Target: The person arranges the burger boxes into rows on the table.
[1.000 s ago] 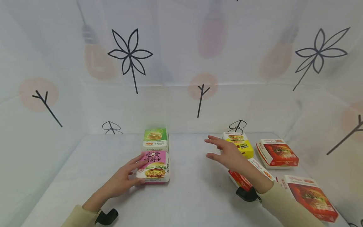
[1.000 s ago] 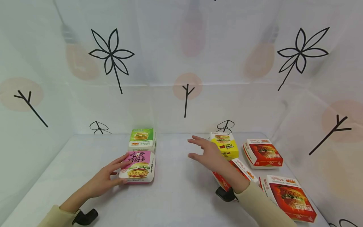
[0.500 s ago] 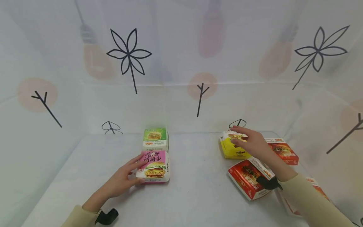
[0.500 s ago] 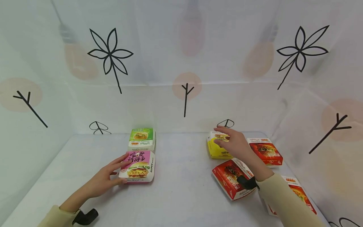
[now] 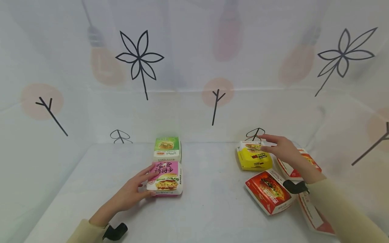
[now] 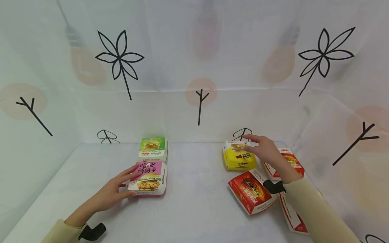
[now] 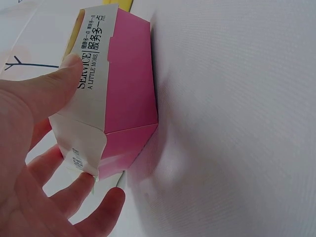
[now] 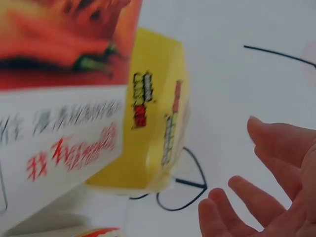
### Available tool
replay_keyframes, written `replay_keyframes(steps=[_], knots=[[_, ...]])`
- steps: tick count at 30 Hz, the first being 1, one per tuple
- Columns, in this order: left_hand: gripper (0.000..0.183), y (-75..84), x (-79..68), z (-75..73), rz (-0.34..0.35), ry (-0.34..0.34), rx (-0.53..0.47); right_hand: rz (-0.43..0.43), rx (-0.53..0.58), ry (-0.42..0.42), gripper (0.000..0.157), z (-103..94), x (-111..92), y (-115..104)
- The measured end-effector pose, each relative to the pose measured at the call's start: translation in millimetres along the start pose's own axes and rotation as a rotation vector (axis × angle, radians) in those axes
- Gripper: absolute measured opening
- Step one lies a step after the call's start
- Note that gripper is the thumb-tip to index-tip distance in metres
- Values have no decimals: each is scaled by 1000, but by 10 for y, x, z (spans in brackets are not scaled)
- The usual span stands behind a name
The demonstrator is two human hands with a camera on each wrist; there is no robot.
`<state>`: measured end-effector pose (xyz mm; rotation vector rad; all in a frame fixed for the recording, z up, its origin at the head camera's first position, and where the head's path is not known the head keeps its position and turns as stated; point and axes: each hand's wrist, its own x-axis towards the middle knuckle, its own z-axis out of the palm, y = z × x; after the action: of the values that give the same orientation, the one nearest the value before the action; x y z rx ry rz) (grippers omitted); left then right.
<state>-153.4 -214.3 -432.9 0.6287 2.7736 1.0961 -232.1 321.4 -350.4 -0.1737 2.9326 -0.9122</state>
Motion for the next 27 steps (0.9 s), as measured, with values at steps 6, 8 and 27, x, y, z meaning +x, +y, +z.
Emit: replay_keyframes(steps=[6,8,27], knots=[[71,-6,1,9,-12,3,-1,63,15,-91,59,-23,34,120],[72,-6,1,13,-19,4,-5,74,19,-117,60,-13,37,148],[70,0,2,-10,-9,-13,-17,78,23,-227,68,100,186,289]])
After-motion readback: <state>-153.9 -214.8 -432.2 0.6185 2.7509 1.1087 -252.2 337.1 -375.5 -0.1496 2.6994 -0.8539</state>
